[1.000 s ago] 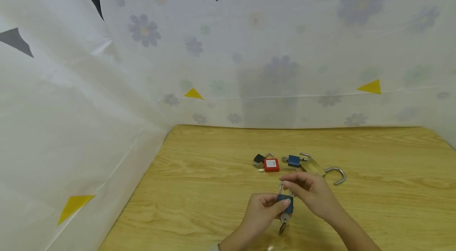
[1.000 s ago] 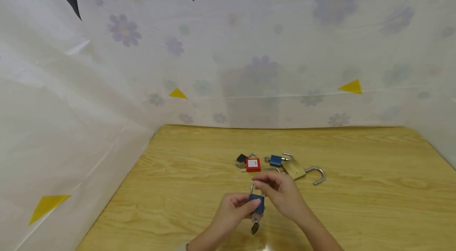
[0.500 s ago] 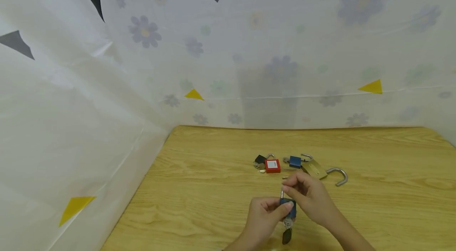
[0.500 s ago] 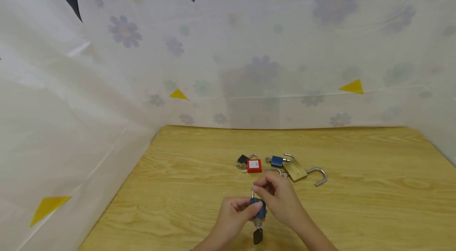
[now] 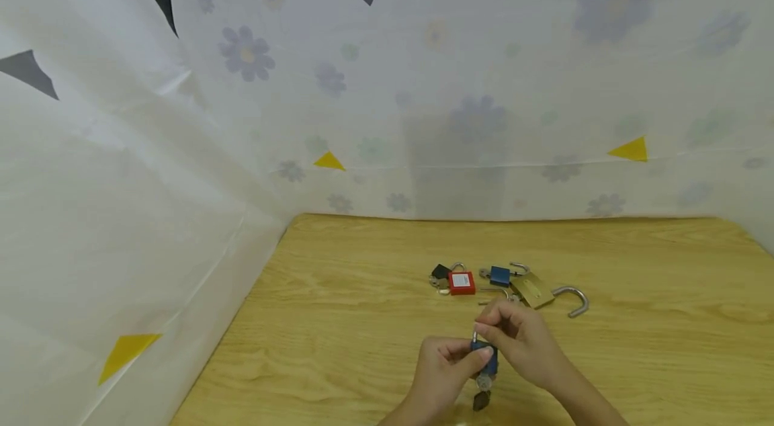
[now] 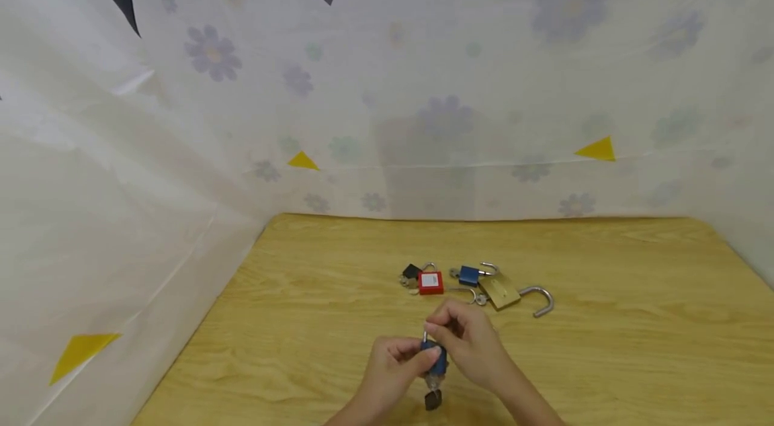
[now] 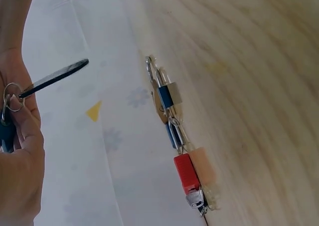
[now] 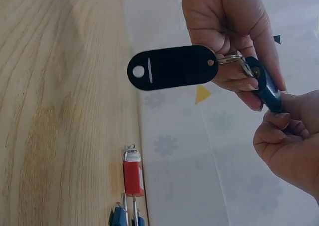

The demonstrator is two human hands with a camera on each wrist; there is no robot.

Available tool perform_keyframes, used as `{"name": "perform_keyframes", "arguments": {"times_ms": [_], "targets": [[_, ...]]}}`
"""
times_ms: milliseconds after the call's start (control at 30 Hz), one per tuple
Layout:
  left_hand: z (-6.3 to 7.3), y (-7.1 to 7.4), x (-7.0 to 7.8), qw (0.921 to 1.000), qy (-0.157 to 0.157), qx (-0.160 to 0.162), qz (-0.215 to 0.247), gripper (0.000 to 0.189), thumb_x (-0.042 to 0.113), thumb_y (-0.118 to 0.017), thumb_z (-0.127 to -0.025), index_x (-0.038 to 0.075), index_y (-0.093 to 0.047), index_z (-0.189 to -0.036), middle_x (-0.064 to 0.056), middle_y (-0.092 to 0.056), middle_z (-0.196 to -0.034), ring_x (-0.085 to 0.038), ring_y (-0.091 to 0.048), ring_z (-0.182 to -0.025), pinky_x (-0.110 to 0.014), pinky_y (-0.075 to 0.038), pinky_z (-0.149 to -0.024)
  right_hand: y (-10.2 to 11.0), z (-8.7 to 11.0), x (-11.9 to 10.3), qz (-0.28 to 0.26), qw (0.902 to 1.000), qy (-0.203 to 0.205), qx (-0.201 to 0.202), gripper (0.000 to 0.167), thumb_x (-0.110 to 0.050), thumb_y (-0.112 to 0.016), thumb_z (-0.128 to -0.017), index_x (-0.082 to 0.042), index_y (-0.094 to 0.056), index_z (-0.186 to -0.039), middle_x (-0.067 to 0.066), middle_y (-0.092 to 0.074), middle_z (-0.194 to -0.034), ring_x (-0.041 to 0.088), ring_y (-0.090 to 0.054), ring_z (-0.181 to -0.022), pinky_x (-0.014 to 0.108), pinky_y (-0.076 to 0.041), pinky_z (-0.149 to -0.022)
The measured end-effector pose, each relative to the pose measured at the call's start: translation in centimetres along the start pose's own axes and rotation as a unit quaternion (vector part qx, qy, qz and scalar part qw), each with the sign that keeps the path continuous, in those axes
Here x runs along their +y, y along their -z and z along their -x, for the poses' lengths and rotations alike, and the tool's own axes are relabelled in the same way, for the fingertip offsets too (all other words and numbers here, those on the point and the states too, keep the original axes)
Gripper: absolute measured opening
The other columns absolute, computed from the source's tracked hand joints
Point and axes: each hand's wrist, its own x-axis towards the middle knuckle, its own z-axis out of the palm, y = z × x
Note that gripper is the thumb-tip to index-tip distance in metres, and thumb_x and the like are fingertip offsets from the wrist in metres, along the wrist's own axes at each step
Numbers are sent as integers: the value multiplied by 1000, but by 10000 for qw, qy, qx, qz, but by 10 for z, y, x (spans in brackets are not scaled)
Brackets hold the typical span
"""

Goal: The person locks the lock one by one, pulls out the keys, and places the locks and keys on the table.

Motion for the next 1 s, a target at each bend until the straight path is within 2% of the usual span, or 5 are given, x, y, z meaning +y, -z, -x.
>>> {"name": "perform_keyframes", "arguments": {"times_ms": [333, 600, 733, 867, 1000], "targets": [[1, 4, -6, 9995, -148, -156, -233, 30, 9, -62, -87, -19, -62, -98, -45, -56, -92, 6, -62, -64, -13, -53, -64, 0, 3, 4, -180, 9992, 179, -322, 16, 9, -56, -85, -2, -52, -75, -9, -57, -80, -2, -50, -67, 23, -46, -49], [2, 6, -9, 9985, -324, -240, -371, 31, 10, -63, -87, -20, -62, -96, -44, -57, -90, 6, -62, -65, -12, -52, -64, 1, 2, 8, -749, 9932, 551, -705, 16, 14, -52, -85, 1, -49, -76, 12, -55, -74, 7, -48, -60, 26, -42, -44], [3, 8, -10, 9984, -326, -229, -408, 31, 9, -63, -87, -20, -62, -96, -44, -57, -89, 6, -62, -64, -11, -52, -63, 0, 2, 11, -934, 9901, 596, -856, 16, 15, -51, -86, 2, -48, -76, 15, -54, -74, 6, -49, -61, 26, -42, -43], [2, 9, -10, 9983, -304, -262, -418, 30, 8, -62, -87, -20, -61, -97, -43, -57, -91, 6, -62, -65, -12, -52, -63, -1, 2, 10, -673, 9933, 430, -835, 17, 13, -53, -85, 1, -50, -74, 15, -57, -72, -1, -51, -64, 22, -45, -45], [-1, 9, -11, 9985, -228, -314, -393, 31, 9, -62, -88, -20, -61, -98, -43, -57, -92, 6, -63, -65, -13, -53, -63, 1, -2, 8, -251, 9957, 174, -870, 16, 9, -55, -86, -1, -52, -74, 13, -57, -70, -1, -45, -58, 20, -41, -42]]}}
